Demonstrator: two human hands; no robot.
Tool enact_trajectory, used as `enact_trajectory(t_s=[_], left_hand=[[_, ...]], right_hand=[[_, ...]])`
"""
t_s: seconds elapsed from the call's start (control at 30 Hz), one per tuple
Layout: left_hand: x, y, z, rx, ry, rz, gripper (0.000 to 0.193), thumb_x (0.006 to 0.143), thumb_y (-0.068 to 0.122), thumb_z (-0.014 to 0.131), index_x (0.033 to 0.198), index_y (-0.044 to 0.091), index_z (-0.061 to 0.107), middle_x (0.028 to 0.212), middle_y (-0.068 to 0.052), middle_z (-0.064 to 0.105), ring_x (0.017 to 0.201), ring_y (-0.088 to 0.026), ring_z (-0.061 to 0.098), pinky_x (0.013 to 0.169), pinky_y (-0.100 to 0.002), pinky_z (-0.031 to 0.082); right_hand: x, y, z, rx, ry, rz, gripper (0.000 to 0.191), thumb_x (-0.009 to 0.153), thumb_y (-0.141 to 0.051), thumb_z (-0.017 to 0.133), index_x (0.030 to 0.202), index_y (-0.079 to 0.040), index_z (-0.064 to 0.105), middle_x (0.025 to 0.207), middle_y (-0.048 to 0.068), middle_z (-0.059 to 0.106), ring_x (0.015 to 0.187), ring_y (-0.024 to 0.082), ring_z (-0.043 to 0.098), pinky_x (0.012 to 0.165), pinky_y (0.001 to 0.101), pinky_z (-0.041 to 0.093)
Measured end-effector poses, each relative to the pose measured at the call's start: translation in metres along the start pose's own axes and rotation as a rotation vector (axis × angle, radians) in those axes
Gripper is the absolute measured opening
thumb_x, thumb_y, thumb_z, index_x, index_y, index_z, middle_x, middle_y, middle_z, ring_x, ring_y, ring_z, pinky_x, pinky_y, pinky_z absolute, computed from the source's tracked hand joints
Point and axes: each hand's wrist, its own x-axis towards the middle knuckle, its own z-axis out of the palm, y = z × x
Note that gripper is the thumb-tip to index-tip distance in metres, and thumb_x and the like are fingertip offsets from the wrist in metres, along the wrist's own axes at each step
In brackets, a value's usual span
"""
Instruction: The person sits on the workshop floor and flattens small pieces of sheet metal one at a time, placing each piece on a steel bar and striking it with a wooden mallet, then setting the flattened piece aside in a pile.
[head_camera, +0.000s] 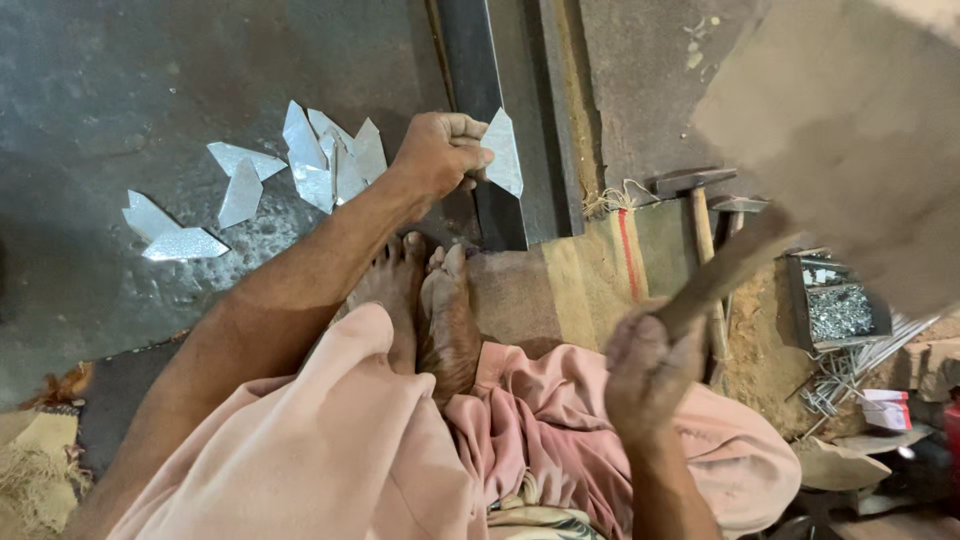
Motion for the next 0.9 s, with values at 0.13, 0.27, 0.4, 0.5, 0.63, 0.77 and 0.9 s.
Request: enact_trajectory(t_s=[0.13, 0.27, 0.4, 0.5, 0.63, 0.77, 0.9], left_hand=[[0.001, 0.005, 0.003, 0.078, 0.015, -0.006, 0.025, 0.085, 0.003, 0.074, 0.110, 0.000, 0.073, 0.085, -0.004, 0.075, 0.067, -0.009, 0.068, 0.056, -0.024, 0.055], [0.003, 0.003, 0.002, -0.025, -0.003, 0.061, 0.020, 0.086, 0.000, 0.073, 0.105, -0.003, 0.075, 0.081, -0.006, 0.073, 0.063, -0.010, 0.064, 0.054, -0.026, 0.052], [0.001, -0.002, 0.001, -0.048, -0.020, 0.058, 0.018, 0.086, 0.000, 0.073, 0.104, 0.000, 0.075, 0.082, -0.003, 0.074, 0.065, -0.007, 0.065, 0.056, -0.024, 0.053], [0.003, -0.004, 0.002, -0.043, -0.004, 0.043, 0.018, 0.084, 0.000, 0.073, 0.102, 0.000, 0.075, 0.081, -0.003, 0.074, 0.063, -0.008, 0.065, 0.054, -0.026, 0.053], [0.009, -0.007, 0.001, -0.055, 0.002, 0.051, 0.018, 0.084, 0.000, 0.074, 0.102, -0.001, 0.075, 0.079, -0.004, 0.074, 0.063, -0.009, 0.065, 0.053, -0.026, 0.052], [0.010, -0.014, 0.001, -0.114, -0.020, 0.060, 0.019, 0.085, 0.000, 0.074, 0.104, 0.000, 0.074, 0.082, -0.003, 0.074, 0.065, -0.009, 0.066, 0.055, -0.026, 0.053], [0.009, -0.021, -0.007, -0.038, 0.036, 0.052, 0.026, 0.085, 0.002, 0.075, 0.110, -0.001, 0.072, 0.082, -0.003, 0.072, 0.066, -0.009, 0.066, 0.053, -0.027, 0.054]], right_hand=[[0.016, -0.007, 0.010, -1.195, -0.403, -0.213, 0.021, 0.109, -0.024, 0.054, 0.100, -0.006, 0.054, 0.066, 0.002, 0.052, 0.057, 0.010, 0.046, 0.054, 0.0277, 0.036], [0.005, -0.032, 0.006, -0.688, -0.133, -0.025, 0.018, 0.105, -0.022, 0.045, 0.105, -0.006, 0.053, 0.069, 0.003, 0.054, 0.053, 0.010, 0.048, 0.044, 0.0288, 0.040], [0.000, -0.033, 0.010, -0.603, -0.167, -0.269, 0.022, 0.110, -0.023, 0.049, 0.106, -0.001, 0.050, 0.074, 0.009, 0.051, 0.056, 0.011, 0.042, 0.051, 0.0315, 0.037], [0.013, -0.019, 0.011, -1.070, -0.314, -0.321, 0.023, 0.107, -0.023, 0.055, 0.105, 0.000, 0.052, 0.076, 0.014, 0.057, 0.062, 0.010, 0.043, 0.057, 0.0336, 0.039], [0.010, -0.011, -0.002, -1.079, -0.124, -0.081, 0.022, 0.103, -0.022, 0.055, 0.100, -0.001, 0.055, 0.065, 0.021, 0.060, 0.055, 0.029, 0.060, 0.052, 0.0411, 0.048], [-0.010, -0.001, -0.010, -0.801, -0.039, -0.199, 0.020, 0.104, -0.018, 0.053, 0.105, 0.002, 0.053, 0.073, 0.028, 0.058, 0.063, 0.041, 0.057, 0.058, 0.0447, 0.046], [0.002, 0.018, -0.015, -1.015, -0.177, -0.280, 0.021, 0.103, -0.018, 0.057, 0.104, 0.002, 0.057, 0.075, 0.021, 0.059, 0.063, 0.031, 0.060, 0.059, 0.0391, 0.046]])
